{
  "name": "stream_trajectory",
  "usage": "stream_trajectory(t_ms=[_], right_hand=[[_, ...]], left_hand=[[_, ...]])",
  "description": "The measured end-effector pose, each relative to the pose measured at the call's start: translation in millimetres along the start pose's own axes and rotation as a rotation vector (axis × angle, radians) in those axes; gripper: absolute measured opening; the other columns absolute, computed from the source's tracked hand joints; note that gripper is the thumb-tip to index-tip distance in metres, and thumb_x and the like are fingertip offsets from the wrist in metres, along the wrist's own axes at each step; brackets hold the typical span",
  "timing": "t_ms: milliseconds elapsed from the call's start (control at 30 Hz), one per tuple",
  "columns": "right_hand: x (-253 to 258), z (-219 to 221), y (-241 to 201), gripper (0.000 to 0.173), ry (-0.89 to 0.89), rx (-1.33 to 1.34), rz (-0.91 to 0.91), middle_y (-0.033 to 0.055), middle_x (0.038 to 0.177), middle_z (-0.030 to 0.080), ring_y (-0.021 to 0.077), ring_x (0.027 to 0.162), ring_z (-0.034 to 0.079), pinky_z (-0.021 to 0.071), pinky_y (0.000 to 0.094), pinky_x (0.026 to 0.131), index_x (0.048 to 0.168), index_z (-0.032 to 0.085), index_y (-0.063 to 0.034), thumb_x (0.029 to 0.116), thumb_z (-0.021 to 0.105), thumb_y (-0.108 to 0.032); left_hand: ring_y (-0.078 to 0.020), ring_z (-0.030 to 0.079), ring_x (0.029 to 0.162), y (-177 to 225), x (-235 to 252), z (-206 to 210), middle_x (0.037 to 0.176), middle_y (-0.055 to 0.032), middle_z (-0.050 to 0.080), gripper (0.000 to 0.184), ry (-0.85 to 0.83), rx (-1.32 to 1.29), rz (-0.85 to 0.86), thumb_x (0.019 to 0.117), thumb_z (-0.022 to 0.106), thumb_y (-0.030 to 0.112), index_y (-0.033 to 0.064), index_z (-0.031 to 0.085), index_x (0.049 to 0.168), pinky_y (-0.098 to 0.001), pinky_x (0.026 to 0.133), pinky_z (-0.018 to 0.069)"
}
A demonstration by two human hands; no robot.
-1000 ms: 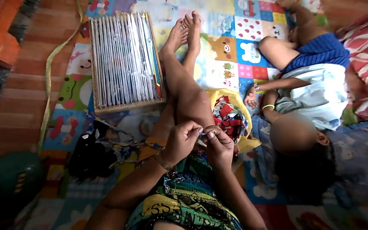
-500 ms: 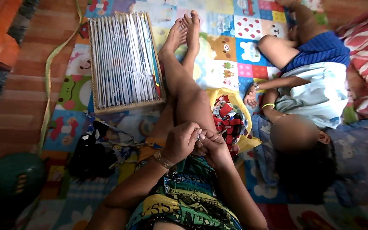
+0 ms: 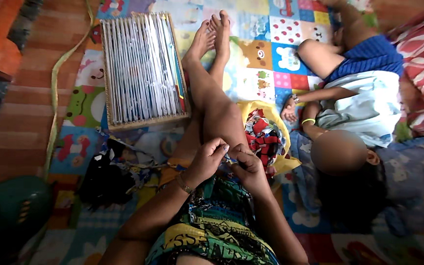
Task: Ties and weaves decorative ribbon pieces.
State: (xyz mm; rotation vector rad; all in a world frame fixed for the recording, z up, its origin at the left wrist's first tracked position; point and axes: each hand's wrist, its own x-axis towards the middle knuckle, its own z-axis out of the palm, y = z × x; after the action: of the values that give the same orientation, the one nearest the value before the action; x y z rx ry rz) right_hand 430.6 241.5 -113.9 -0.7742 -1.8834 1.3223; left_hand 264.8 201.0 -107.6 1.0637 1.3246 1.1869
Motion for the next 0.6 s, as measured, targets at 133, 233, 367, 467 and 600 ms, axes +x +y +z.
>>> stream_trajectory(t_ms=[133, 233, 367, 467, 600], right_hand=[[0, -3, 0, 0.021, -0.028, 0.073, 0.033, 0.0005, 0.095, 0.065, -0.0014, 0.087, 0.059, 0.05, 0.0141, 0.075, 0.098, 0.075, 0.0027, 0.0932, 0.055, -0.003], [-1, -4, -1, 0.023, -0.056, 0.175, 0.087, -0.0028, 0.093, 0.064, -0.0022, 0.084, 0.057, 0.0485, 0.0143, 0.071, 0.099, 0.075, 0.0005, 0.095, 0.052, -0.005], [-2, -5, 1, 0.024, -0.126, 0.341, 0.145, -0.0097, 0.087, 0.063, -0.0055, 0.073, 0.053, 0.0441, 0.0138, 0.063, 0.096, 0.074, -0.0072, 0.0977, 0.05, -0.009], [-1, -4, 2, 0.026, -0.156, 0.344, 0.165, -0.0125, 0.08, 0.057, -0.0071, 0.066, 0.047, 0.0398, 0.0129, 0.059, 0.087, 0.069, -0.011, 0.099, 0.047, -0.011], [-1, -3, 2, 0.027, -0.153, 0.213, 0.114, -0.0082, 0.087, 0.061, -0.0051, 0.079, 0.055, 0.0462, 0.0148, 0.07, 0.085, 0.068, -0.0063, 0.1004, 0.046, -0.01]], left_hand=[[-0.0028, 0.061, 0.079, -12, -1, 6, 0.095, -0.0032, 0.065, 0.015, 0.124, 0.047, 0.225, 0.1016, 0.054, 0.008, -0.0005, 0.066, 0.098, -0.0192, 0.073, 0.053], [-0.0027, 0.064, 0.077, -15, -2, 9, 0.094, -0.0044, 0.069, 0.01, 0.175, 0.064, 0.387, 0.0984, 0.055, 0.002, -0.0012, 0.064, 0.095, -0.0187, 0.069, 0.0552], [-0.0023, 0.061, 0.07, -17, -5, 12, 0.091, -0.0069, 0.067, 0.009, 0.214, 0.105, 0.488, 0.098, 0.055, 0.001, -0.0031, 0.06, 0.092, -0.0174, 0.063, 0.0528], [-0.0028, 0.06, 0.069, -20, -5, 14, 0.089, -0.0074, 0.065, 0.009, 0.24, 0.115, 0.501, 0.0991, 0.053, 0.002, -0.0033, 0.057, 0.093, -0.0173, 0.061, 0.0524], [-0.0021, 0.058, 0.068, -12, -6, 14, 0.082, -0.0005, 0.061, 0.011, 0.162, -0.078, 0.298, 0.1008, 0.049, 0.002, 0.0021, 0.053, 0.091, -0.0181, 0.062, 0.0511]])
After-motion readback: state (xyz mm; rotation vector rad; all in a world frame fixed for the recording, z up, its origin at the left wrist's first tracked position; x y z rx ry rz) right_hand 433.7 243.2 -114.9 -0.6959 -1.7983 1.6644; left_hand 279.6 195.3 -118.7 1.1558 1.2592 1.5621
